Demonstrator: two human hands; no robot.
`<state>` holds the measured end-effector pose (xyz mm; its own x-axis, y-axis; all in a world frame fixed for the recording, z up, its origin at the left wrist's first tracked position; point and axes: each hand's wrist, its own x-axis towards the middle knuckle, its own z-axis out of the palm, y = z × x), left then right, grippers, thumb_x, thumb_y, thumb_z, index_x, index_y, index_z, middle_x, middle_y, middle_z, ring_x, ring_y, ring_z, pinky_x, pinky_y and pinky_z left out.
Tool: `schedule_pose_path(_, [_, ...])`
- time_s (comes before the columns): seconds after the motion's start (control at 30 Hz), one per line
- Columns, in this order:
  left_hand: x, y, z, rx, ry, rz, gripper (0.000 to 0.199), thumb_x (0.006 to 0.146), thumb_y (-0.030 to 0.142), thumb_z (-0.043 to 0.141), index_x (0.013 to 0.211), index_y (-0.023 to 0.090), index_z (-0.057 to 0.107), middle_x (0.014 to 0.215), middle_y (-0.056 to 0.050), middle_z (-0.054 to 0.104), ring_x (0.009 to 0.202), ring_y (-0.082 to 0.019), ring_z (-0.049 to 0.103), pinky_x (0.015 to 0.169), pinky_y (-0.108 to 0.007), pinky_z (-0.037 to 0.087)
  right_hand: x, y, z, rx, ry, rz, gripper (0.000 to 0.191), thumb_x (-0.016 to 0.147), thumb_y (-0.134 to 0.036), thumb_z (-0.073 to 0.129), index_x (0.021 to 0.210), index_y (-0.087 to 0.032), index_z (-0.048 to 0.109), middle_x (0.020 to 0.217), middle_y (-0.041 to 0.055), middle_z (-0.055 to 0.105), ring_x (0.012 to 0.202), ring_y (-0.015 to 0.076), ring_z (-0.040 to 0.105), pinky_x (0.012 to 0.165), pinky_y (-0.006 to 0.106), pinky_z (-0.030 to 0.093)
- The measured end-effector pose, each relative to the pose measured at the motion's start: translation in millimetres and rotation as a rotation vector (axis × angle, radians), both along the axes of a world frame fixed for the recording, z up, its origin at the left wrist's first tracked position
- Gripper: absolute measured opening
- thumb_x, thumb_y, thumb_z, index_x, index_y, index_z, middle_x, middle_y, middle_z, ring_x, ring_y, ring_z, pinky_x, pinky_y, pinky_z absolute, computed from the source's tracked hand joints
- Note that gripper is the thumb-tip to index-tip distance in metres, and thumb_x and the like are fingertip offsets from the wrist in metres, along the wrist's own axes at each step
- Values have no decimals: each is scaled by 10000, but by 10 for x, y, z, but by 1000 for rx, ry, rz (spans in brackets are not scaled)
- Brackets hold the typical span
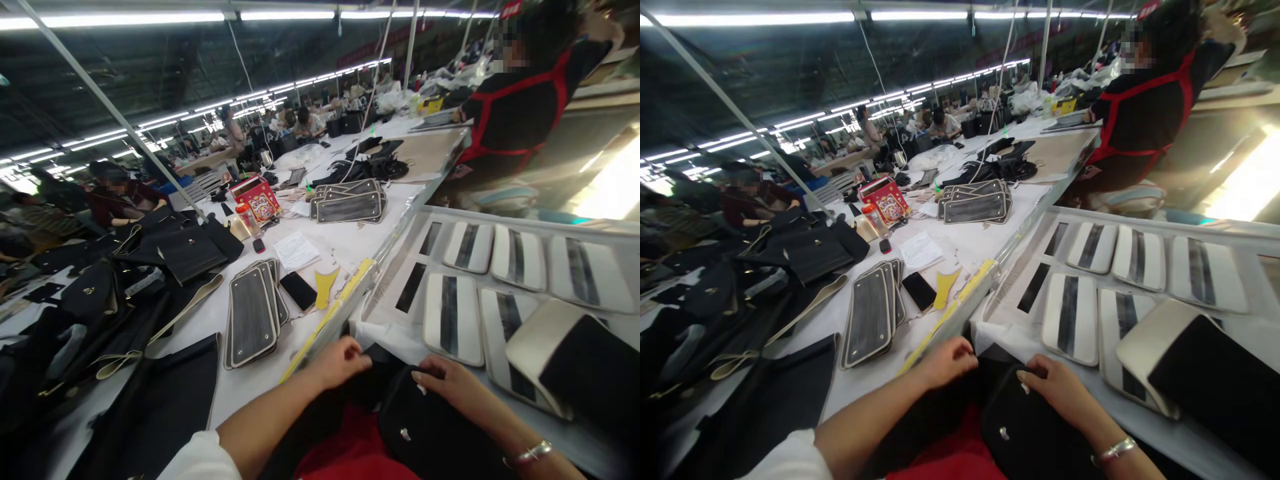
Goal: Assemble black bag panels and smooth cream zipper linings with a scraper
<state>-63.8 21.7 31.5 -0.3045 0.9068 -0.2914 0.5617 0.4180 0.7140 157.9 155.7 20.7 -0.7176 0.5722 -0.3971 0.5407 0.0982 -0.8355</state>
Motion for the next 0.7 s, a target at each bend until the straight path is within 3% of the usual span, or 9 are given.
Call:
schedule_pose_path(0.07, [-368,206,77,134,283,354,287,873,421,471,1034,197,550,1012,-44,627,948,-154,591,833,-263,461,13,-15,14,46,-13,0,333,730,-515,542,700,-184,558,625,13,606,594,164,546,562,275,416])
schedule_pose_path(0.17, [-909,543,149,130,439,574,453,843,306,519,1256,159,405,1367,-144,416,1306,-227,346,1060,-355,310,17,-12,7,108,-15,7,315,743,-494,539,735,-182,580,670,23,637,636,174,573,598,281,431])
schedule_pose_path(0.3, [-1328,855,74,2,508,764,658,745,312,612,1322,141,345,1473,-186,251,1368,-357,192,1063,-505,278,29,11,-27,156,-4,27,302,763,-478,536,712,-183,579,675,17,640,650,174,578,628,285,427])
schedule_pose_path(0.5, [-1458,1085,-78,-147,521,886,732,733,275,566,1395,177,269,1518,-149,171,1347,-377,220,1014,-552,320,54,4,-20,154,-9,16,260,772,-445,537,731,-194,593,694,10,646,674,179,589,658,289,429])
schedule_pose_path(0.7, [-1485,1169,-59,-194,502,887,751,759,222,534,1428,194,192,1536,-162,71,1331,-402,232,965,-608,319,38,-10,38,127,-22,1,270,765,-452,537,736,-190,597,704,17,650,674,185,585,658,298,424])
